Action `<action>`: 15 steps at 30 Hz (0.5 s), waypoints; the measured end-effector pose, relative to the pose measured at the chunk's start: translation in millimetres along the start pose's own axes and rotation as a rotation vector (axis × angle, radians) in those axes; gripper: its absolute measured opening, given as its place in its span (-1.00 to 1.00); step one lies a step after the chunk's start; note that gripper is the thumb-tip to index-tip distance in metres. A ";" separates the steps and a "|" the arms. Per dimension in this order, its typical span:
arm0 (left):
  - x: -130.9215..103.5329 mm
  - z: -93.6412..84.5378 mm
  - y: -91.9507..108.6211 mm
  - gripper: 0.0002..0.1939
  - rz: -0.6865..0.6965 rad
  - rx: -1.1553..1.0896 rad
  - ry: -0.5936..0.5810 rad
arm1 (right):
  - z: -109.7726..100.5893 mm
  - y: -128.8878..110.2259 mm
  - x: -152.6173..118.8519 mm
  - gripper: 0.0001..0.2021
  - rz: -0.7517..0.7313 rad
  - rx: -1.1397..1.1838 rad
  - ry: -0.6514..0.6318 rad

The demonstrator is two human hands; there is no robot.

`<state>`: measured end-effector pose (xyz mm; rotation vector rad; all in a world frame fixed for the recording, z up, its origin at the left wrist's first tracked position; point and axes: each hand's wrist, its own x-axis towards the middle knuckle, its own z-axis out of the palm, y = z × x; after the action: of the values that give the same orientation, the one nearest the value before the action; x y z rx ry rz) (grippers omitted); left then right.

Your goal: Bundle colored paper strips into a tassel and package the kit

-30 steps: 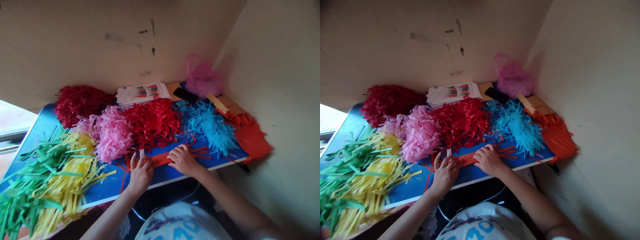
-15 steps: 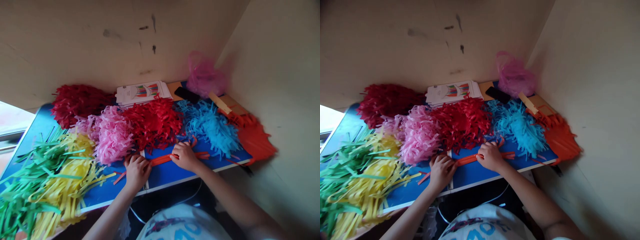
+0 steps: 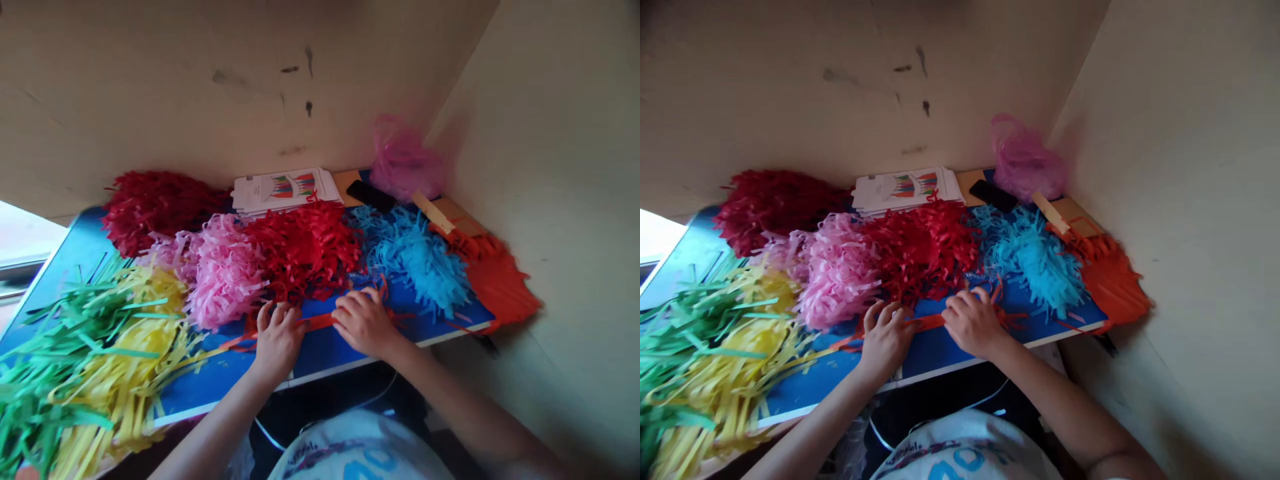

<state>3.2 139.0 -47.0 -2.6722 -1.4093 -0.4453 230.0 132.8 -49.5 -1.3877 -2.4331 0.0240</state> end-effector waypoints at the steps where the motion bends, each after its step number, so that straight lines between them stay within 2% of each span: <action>1: -1.4 0.7 1.0 -0.81 0.038 -0.003 0.015 | -0.5 -1.0 -1.1 -0.94 -0.069 -0.025 -0.010; 4: -3.3 3.1 2.9 -0.80 0.090 -0.039 0.040 | 5.7 3.0 -0.8 -0.89 -0.142 -0.074 -0.046; 9: 0.9 4.7 5.8 -0.89 0.074 -0.083 0.038 | 9.2 15.4 7.2 -0.86 -0.062 -0.008 -0.092; 15: 6.7 8.8 9.0 -0.87 0.051 -0.070 0.087 | -4.1 -8.9 13.4 -0.90 -0.091 -0.075 -0.057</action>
<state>16.0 141.1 -52.9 -2.7001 -1.3221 -0.6085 217.6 138.7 -40.2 -1.3226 -2.5665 -0.0510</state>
